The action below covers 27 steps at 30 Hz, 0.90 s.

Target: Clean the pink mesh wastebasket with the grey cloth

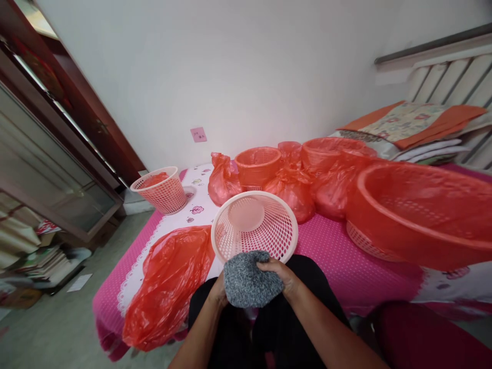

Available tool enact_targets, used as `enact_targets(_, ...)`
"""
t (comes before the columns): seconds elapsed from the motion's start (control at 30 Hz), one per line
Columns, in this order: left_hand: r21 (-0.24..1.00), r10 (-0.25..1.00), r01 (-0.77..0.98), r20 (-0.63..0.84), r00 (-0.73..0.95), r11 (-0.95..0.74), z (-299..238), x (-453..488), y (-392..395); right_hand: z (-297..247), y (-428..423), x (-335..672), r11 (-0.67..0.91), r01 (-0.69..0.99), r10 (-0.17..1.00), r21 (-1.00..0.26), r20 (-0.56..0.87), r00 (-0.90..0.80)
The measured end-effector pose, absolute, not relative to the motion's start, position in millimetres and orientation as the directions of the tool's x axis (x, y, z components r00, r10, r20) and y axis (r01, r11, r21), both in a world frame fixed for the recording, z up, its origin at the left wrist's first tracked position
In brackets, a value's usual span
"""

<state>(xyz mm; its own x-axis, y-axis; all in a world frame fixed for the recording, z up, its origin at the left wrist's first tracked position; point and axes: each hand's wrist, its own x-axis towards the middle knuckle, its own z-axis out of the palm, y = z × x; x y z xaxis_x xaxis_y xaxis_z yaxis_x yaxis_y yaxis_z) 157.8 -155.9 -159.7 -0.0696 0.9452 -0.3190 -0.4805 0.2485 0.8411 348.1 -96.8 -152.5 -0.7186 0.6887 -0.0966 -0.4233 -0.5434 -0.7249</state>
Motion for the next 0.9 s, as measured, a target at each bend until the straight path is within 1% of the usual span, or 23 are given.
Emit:
enact_targets(0.1, 0.815, 0.924, -0.491, -0.378, -0.048, 0.308, -165, 162, -159, -156, -96, 348, -0.541, -0.413, 0.686, -0.733, -0.101, -0.720)
enact_targets(0.23, 0.791, 0.916, -0.519, -0.400, -0.035, 0.325, -174, 165, -173, -157, -97, 343, -0.553, -0.330, 0.628, -0.766, -0.122, -0.769)
enact_targets(0.33, 0.779, 0.917, -0.537, -0.397, -0.025, 0.323, -175, 166, -181, -153, -101, 341, -0.536, -0.287, 0.600, -0.794, -0.120, -0.791)
enact_targets(0.47, 0.784, 0.934, -0.547, -0.356, -0.011, 0.292, -176, 166, -184, -148, -114, 357, -0.513, -0.285, 0.608, -0.810, -0.108, -0.787)
enact_targets(0.53, 0.789, 0.946, -0.550, -0.325, 0.007, 0.275, -180, 164, -182, -148, -122, 377, -0.515, -0.292, 0.618, -0.806, -0.113, -0.778)
enact_targets(0.6, 0.787, 0.954, -0.558, -0.297, 0.030, 0.263, -185, 162, -180, -152, -131, 403, -0.514, -0.308, 0.659, -0.801, -0.139, -0.739)
enact_targets(0.67, 0.784, 0.953, -0.560, -0.299, 0.035, 0.267, -189, 161, -178, -158, -139, 428, -0.515, -0.339, 0.720, -0.788, -0.183, -0.669)
enact_targets(0.77, 0.784, 0.942, -0.555, -0.336, -0.007, 0.276, -187, 163, -180, -169, -147, 452, -0.527, -0.394, 0.789, -0.753, -0.260, -0.557)
enact_targets(0.83, 0.791, 0.937, -0.549, -0.347, -0.035, 0.272, -180, 167, -185, -174, -147, 455, -0.532, -0.403, 0.798, -0.745, -0.282, -0.533)
enact_targets(0.9, 0.797, 0.936, -0.537, -0.349, -0.040, 0.275, -171, 171, -191, -176, -143, 451, -0.532, -0.394, 0.792, -0.749, -0.276, -0.545)
